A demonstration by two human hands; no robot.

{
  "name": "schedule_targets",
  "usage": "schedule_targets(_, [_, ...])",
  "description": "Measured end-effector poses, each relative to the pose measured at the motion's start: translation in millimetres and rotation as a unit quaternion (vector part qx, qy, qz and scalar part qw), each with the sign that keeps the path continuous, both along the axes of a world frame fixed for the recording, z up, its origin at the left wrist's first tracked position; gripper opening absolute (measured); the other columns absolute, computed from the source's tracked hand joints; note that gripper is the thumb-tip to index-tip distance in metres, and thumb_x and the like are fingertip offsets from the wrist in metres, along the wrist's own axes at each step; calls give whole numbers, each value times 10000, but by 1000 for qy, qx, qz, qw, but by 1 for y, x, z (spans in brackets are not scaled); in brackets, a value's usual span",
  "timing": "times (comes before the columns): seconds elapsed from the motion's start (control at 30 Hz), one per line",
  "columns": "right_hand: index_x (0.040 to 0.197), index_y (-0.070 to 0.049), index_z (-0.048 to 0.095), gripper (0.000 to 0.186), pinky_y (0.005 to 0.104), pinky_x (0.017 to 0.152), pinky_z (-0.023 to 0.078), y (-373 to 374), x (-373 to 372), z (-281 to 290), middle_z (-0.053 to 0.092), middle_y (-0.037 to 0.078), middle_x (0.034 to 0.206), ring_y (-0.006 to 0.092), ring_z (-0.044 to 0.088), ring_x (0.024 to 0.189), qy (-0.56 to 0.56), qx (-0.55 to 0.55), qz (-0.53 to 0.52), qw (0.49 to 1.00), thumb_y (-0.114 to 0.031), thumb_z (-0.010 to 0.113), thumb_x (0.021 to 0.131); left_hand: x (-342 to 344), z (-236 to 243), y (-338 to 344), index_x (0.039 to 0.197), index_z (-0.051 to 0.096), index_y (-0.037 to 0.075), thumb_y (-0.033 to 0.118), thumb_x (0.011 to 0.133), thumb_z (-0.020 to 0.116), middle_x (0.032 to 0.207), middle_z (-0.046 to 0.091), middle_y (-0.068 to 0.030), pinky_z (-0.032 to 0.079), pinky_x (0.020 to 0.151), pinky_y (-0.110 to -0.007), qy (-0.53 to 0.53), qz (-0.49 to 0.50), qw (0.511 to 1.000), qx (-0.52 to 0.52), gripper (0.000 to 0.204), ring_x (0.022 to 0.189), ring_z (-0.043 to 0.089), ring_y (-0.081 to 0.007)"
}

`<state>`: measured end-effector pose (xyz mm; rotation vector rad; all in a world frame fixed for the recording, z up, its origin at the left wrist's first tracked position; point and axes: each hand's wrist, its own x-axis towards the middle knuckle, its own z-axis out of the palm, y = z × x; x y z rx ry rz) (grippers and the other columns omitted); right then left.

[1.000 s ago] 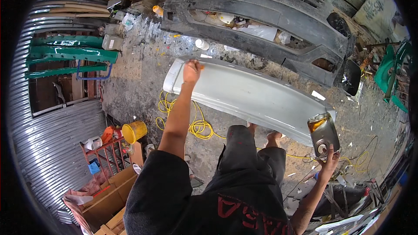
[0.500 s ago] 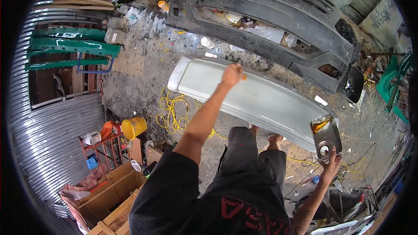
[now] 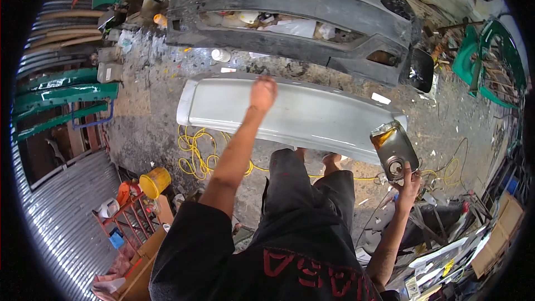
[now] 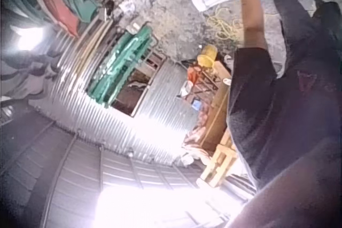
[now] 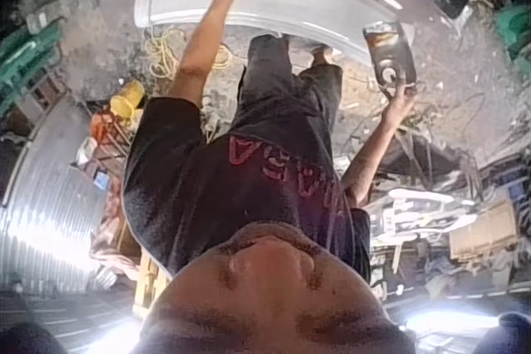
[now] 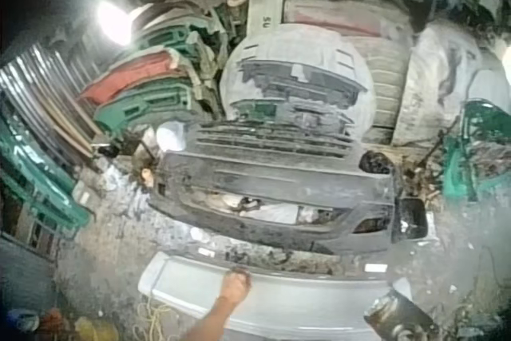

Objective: The person applies a liquid from a metal container onto a white automotive part using a small brush.

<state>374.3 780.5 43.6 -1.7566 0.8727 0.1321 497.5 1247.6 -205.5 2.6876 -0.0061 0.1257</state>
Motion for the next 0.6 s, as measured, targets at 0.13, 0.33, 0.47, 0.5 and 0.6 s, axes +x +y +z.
schedule_targets(0.13, [1250,-47,499,526,343,672,589,-21,-9,4,568,73,1164,159,609,1041,21,-11,4,1000,-436,634,923,-11,17,-142,813,642,26,100,835,544,897,671,-180,519,813,-440,17,-93,992,-89,125,893,627,-348])
schedule_targets(0.33, [1277,-17,452,601,329,669,583,-62,-23,1,599,73,1118,168,628,1030,-5,-4,-17,1000,-435,670,903,-23,-19,-164,908,632,27,108,906,555,919,677,-90,534,813,-348,76,56,765,-638,112,860,646,-216])
schedule_targets(0.47, [1274,78,453,662,236,827,473,-94,-19,-14,606,96,1097,134,570,1070,14,-1,40,999,-366,733,871,-37,-37,2,937,627,30,128,928,526,884,656,-62,528,779,-280,-27,151,621,-769,141,830,624,-144])
schedule_targets(0.5, [1277,107,448,685,228,865,415,-103,-18,-17,601,103,1091,118,535,1034,37,-24,54,998,-350,747,863,-38,-25,18,908,627,25,141,943,512,855,653,-62,514,746,-285,-38,152,743,-651,166,795,609,-146])
schedule_targets(0.6, [1239,89,494,623,295,855,441,-145,-24,-60,606,116,1099,148,538,1002,-53,-50,77,994,-308,771,846,-32,17,-1,820,625,10,181,985,472,768,642,-63,471,648,-300,-92,163,964,-190,282,693,565,-150])
